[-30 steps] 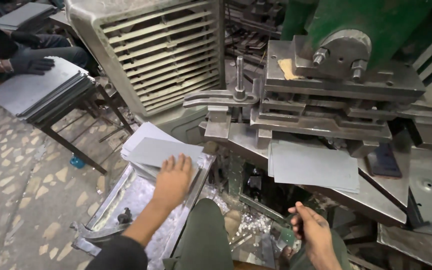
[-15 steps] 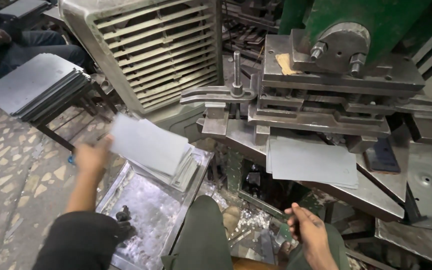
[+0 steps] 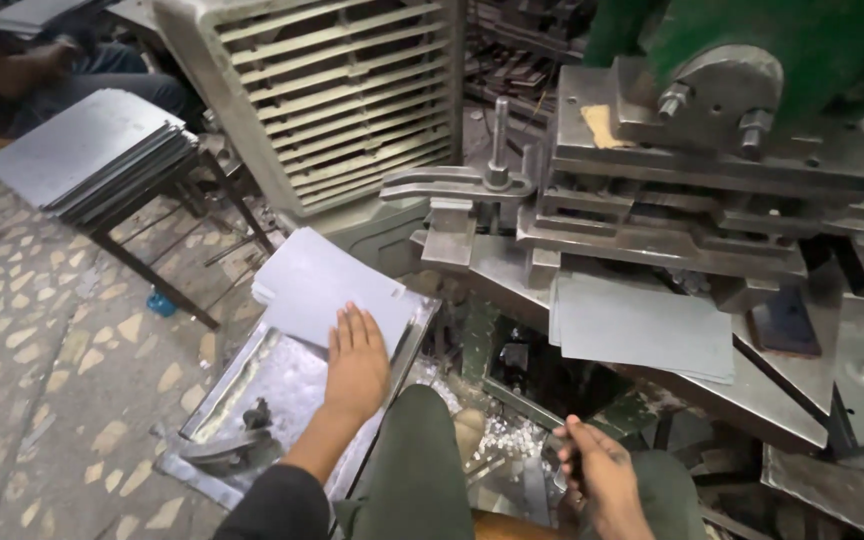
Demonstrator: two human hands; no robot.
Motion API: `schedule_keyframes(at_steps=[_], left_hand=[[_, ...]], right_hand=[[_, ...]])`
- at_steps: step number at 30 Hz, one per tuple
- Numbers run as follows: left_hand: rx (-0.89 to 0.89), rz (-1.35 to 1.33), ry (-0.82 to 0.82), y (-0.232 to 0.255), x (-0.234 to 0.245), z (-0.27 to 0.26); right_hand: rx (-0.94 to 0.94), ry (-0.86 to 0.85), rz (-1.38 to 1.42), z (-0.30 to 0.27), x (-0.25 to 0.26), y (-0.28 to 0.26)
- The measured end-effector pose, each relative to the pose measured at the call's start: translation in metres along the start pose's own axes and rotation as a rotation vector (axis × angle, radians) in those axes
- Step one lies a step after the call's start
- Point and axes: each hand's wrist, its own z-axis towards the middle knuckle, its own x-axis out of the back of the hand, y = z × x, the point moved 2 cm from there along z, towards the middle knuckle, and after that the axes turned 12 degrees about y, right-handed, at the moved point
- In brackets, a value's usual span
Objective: Placing metal sheets into a stamping machine, processing them, and stacking the results.
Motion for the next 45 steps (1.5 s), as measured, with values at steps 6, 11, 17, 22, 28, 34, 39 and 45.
schedule_keyframes(at_steps=[6,11,17,22,28,34,39,45], left_hand=[[-0.197,-0.099,-0.069,-0.029,0.107,0.066],[0.742,-0.828,0.369,-0.102,0.223,0.108],[1.483,-1.157,0.188,-0.144,0.174,0.103],[1.322,-0.683,-0.005,-0.16,0.076,0.062],[1.452,-0.755,0.118,-0.176,0.0,0.021],[1.478,-1.13,0.246,-0.173,0.012,0.023],[1.522,-1.228,0.191,-0.169,0.011,0.027],[1.596,-1.176,-0.051,-0.175,-0.022,0.004]], right_hand=[[0.007,-0.065,0.059,0.005,0.003,0.005],[-0.017,0.008,0.019,0.022,0.017,0.011],[-0.054,0.02,0.049,0.026,0.021,0.019],[-0.027,0.016,0.025,0.044,0.029,0.033],[0.023,0.024,0.03,0.061,0.044,0.047],[0.039,0.051,-0.023,0.057,0.051,0.047],[0.016,0.065,-0.068,0.066,0.05,0.056],[-0.01,0.031,-0.036,0.062,0.043,0.055]])
